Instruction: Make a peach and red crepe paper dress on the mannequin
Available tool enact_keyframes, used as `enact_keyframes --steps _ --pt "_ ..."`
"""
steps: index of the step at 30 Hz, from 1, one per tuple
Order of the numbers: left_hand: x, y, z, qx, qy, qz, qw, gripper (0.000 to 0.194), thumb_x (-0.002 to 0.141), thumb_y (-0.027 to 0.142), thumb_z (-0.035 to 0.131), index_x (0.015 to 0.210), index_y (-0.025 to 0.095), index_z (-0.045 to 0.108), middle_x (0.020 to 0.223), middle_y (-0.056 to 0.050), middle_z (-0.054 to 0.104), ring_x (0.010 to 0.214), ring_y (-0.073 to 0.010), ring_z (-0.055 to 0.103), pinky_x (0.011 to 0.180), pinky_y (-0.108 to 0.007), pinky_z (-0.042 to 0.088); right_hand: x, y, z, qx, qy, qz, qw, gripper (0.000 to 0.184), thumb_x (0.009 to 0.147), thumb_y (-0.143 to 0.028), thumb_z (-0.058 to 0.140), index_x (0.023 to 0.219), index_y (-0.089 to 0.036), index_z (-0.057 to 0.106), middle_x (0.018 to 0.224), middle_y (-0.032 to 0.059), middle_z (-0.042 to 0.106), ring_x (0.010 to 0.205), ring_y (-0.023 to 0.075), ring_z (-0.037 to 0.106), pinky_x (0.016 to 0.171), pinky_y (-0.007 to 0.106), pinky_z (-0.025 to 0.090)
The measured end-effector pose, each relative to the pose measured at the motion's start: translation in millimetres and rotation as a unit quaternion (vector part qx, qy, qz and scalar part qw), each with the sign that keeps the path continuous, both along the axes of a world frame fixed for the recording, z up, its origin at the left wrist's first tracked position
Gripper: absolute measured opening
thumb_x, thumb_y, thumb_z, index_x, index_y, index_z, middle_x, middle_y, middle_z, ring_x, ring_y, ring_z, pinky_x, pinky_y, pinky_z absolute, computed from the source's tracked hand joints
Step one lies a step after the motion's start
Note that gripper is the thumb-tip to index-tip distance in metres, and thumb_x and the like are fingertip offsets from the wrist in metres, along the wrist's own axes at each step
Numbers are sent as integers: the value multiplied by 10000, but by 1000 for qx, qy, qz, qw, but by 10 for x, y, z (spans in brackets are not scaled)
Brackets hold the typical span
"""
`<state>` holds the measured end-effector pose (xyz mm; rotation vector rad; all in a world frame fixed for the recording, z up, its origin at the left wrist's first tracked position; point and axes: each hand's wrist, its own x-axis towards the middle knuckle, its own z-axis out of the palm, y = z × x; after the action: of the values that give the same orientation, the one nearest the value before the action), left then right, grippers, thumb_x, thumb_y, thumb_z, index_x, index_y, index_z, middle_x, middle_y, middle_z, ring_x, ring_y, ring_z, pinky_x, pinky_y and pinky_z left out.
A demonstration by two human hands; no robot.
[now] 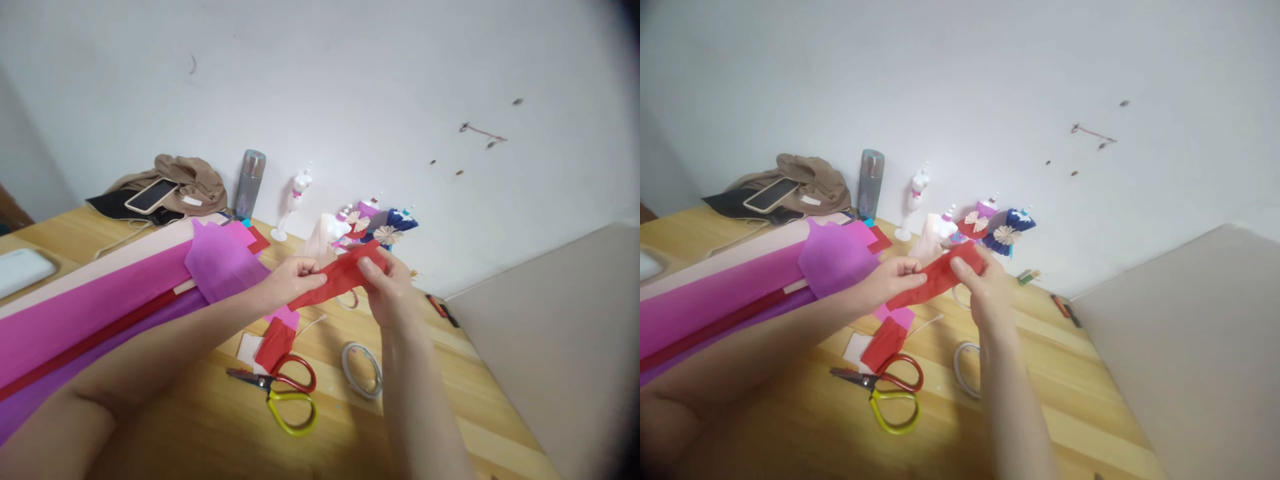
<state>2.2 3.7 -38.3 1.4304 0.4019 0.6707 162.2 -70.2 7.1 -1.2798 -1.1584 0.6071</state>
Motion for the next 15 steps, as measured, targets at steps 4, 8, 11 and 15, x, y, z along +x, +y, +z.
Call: enact_keyframes --steps 4,8,11,15 --pt "23 -15 -40 59 12 7 998 283 816 361 590 648 170 465 609 46 468 559 -77 434 536 -224 301 -46 -3 -29 12 -38 -101 994 301 617 -411 813 799 -193 715 701 22 709 626 181 629 617 324 518" --pt "-14 -54 -15 60 0 -26 998 265 814 371 630 708 164 502 660 33 520 608 -86 491 574 -224 359 -85 -53 -32 25 -48 -164 985 199 629 -353 795 658 -188 688 582 -6 645 529 140 553 539 285 468" --pt "-63 -78 -2 63 -7 -93 994 344 744 317 743 1011 162 591 959 -43 666 862 -156 631 746 -271 476 -46 -94 -37 49 -45 -201 977 201 632 -359 790 643 -193 677 559 -18 623 509 132 522 516 277 445" --pt "-28 -94 -118 103 48 -55 992 655 654 243 825 1250 185 560 1259 -114 634 1112 -232 621 913 -345 491 68 -104 -57 82 0 -242 967 200 614 -343 800 632 -196 666 557 -28 613 513 126 508 541 281 446"
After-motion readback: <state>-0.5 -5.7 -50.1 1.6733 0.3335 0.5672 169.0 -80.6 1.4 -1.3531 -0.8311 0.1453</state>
